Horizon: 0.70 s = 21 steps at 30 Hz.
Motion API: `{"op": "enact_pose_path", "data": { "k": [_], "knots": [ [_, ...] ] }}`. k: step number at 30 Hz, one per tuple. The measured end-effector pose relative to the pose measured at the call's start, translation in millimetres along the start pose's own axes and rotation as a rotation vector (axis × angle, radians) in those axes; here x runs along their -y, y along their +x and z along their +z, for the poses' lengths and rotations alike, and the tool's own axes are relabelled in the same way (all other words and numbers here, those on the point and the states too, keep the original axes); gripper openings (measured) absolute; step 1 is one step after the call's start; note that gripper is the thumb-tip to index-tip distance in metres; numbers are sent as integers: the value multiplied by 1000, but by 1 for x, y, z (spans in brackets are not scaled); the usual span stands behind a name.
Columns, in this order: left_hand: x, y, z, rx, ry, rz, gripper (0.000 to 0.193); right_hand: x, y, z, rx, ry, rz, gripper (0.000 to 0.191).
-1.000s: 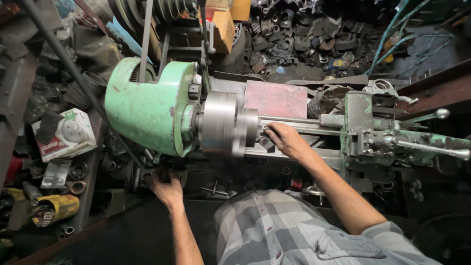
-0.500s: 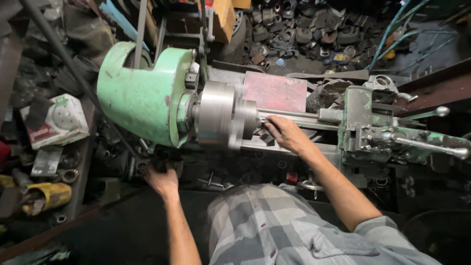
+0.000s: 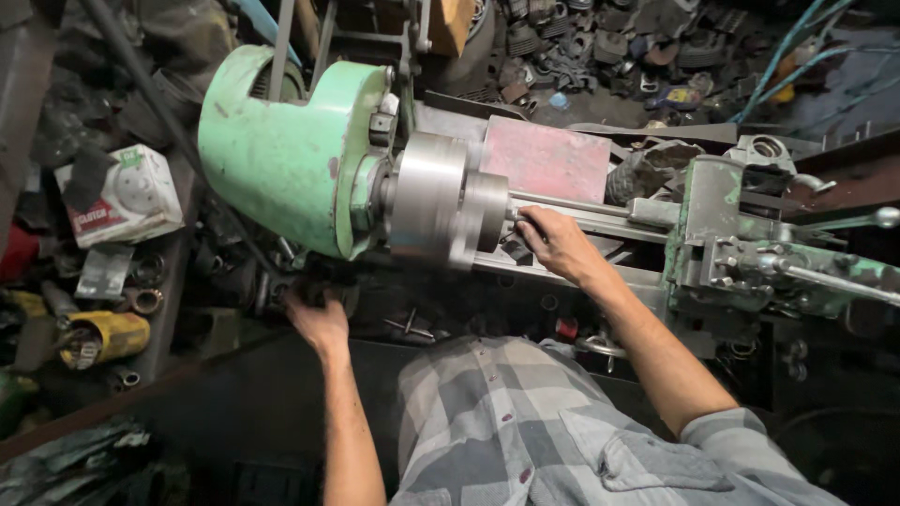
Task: The person operates a lathe, fitting a metal workpiece into the chuck and tightening it with a chuck key, then carries a small part to a workbench. There they place a punch on the engine component and strike it with a hammer, then handle the engine cylinder casting on the bench.
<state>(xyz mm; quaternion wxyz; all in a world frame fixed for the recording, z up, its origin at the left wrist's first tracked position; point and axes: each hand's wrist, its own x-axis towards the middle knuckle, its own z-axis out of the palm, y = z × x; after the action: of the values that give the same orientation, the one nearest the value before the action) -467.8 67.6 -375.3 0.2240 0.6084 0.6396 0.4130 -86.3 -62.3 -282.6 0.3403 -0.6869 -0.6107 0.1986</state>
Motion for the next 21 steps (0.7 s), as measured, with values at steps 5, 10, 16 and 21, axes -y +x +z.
{"op": "enact_pose_path", "data": {
  "k": [5,10,16,21],
  "knots": [
    [0,-5,1,-35,125,0,65,2,0,-9,36,-22,67,23],
    [1,-5,3,-38,85,7,77,1,1,-12,61,-34,31,23],
    [-2,-4,7,-17,139,-2,77,-6,-1,-13,24,-67,-17,23],
    [-3,-7,6,-19,140,-142,64,-11,-2,-12,59,-79,-31,25]
  ]
}}
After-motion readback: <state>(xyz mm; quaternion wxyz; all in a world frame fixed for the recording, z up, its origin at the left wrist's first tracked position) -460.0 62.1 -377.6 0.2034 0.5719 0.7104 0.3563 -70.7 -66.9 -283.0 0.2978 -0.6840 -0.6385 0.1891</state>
